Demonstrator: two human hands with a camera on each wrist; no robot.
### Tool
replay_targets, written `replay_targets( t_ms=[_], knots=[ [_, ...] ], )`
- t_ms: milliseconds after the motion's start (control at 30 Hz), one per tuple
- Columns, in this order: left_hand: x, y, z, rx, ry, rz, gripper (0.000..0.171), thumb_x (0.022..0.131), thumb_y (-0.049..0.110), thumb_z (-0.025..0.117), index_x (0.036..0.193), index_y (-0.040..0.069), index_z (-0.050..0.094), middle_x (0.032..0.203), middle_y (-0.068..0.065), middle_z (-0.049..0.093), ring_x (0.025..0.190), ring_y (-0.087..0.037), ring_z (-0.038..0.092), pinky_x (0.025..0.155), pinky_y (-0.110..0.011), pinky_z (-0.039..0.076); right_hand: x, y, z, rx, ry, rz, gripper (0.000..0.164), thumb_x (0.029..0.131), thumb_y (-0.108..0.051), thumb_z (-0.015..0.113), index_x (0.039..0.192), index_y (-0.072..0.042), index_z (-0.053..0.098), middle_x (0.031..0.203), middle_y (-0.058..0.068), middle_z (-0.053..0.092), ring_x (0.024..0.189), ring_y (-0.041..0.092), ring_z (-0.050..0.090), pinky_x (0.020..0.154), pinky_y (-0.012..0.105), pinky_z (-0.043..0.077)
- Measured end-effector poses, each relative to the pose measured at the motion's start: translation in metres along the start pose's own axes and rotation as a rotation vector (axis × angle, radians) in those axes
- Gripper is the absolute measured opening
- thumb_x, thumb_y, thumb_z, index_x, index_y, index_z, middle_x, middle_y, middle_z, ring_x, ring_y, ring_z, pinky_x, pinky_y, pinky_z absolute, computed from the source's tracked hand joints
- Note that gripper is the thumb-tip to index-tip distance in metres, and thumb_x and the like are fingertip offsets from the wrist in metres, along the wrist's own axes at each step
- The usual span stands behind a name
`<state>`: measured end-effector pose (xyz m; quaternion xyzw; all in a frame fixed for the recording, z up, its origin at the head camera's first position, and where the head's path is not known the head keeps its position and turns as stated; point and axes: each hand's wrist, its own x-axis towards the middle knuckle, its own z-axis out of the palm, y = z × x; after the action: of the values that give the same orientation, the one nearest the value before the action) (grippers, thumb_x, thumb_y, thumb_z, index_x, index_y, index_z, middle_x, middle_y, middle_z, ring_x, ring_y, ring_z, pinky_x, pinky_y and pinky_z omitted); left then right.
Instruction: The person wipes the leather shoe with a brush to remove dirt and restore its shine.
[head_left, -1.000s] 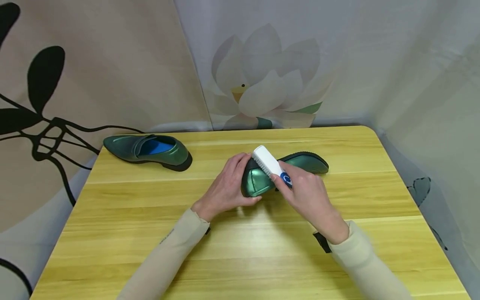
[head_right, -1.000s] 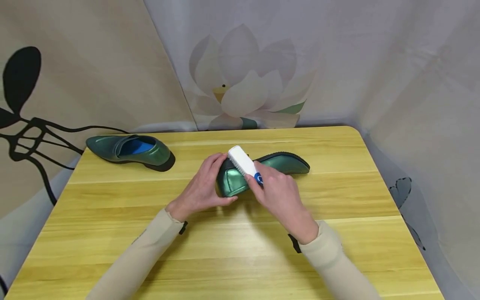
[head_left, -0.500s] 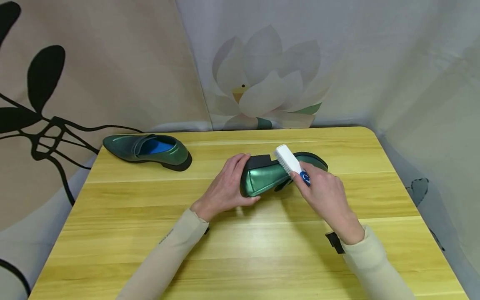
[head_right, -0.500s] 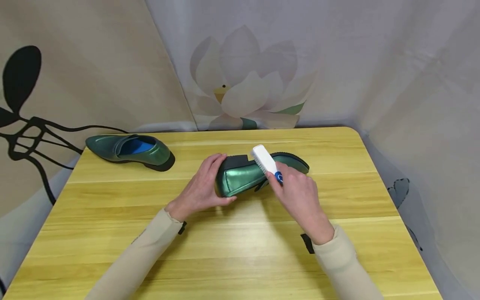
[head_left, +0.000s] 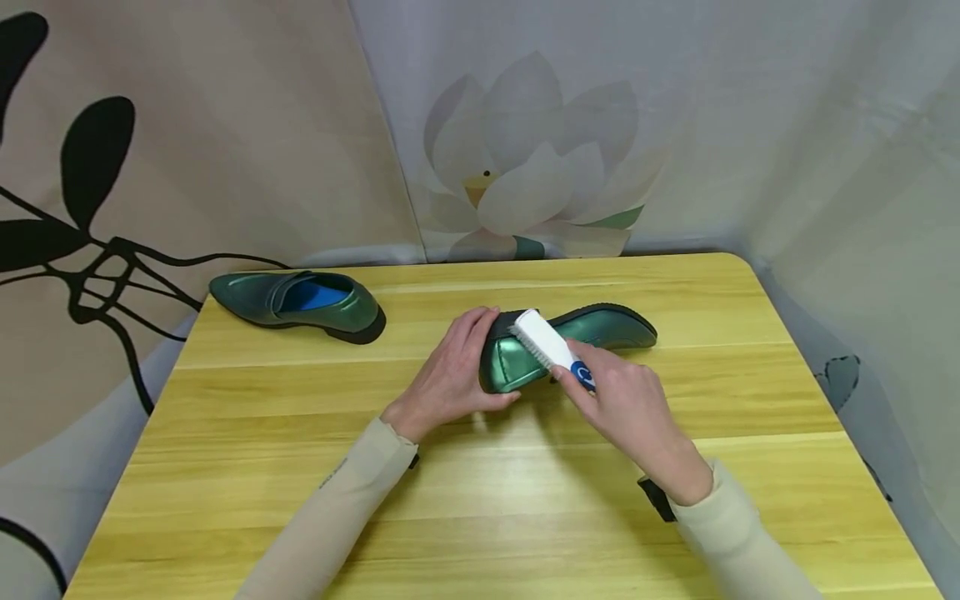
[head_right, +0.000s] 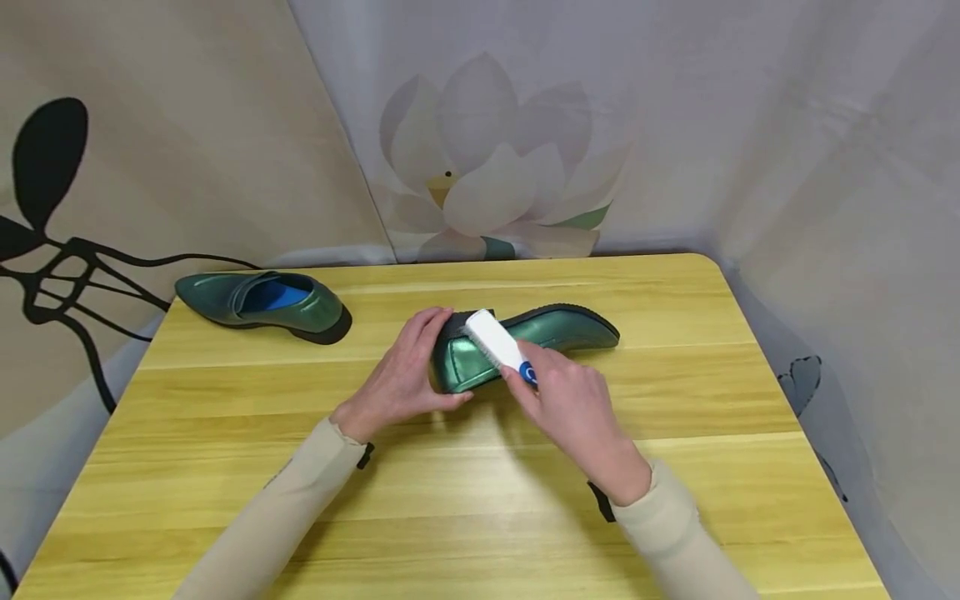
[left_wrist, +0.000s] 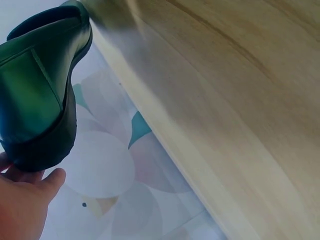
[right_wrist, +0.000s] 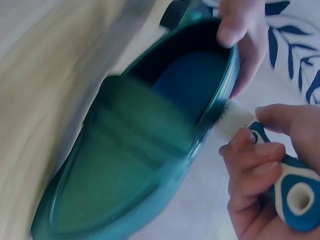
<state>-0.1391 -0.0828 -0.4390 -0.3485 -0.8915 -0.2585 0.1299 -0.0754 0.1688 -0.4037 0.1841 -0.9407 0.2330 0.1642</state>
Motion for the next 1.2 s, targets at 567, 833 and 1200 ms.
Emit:
replay_targets(
  t_ms=[567, 833, 1200],
  knots=[
    [-0.001, -0.001, -0.001, -0.002, 0.01, 0.007, 0.115, 0.065, 0.043, 0.098, 0.152, -0.001, 0.038, 0.147, -0.019, 0.044, 0.132, -0.032, 0.046, 0.11, -0.047, 0.046, 0.01, 0.014, -0.009, -0.019, -0.005, 0.107, 0.046, 0.099, -0.033, 0.07, 0.127, 0.003, 0.069, 0.103, 0.021, 0.075, 0.061, 0.027, 0.063, 0.048, 0.041, 0.05],
    [-0.003, -0.002, 0.001, 0.029, -0.007, 0.026, 0.113, 0.067, 0.047, 0.096, 0.152, -0.001, 0.039, 0.147, -0.019, 0.045, 0.134, -0.033, 0.045, 0.112, -0.046, 0.044, 0.008, 0.023, -0.011, -0.031, -0.019, 0.171, 0.045, 0.102, -0.033, 0.067, 0.129, 0.002, 0.068, 0.101, 0.023, 0.074, 0.06, 0.028, 0.063, 0.047, 0.041, 0.048],
    [-0.004, -0.005, 0.003, 0.013, 0.001, 0.022, 0.115, 0.067, 0.045, 0.097, 0.153, -0.001, 0.037, 0.148, -0.019, 0.043, 0.135, -0.032, 0.044, 0.112, -0.045, 0.043, 0.007, 0.043, -0.021, -0.005, -0.007, 0.247, 0.046, 0.104, -0.031, 0.064, 0.13, 0.007, 0.066, 0.1, 0.027, 0.073, 0.062, 0.029, 0.063, 0.052, 0.045, 0.05]
  ],
)
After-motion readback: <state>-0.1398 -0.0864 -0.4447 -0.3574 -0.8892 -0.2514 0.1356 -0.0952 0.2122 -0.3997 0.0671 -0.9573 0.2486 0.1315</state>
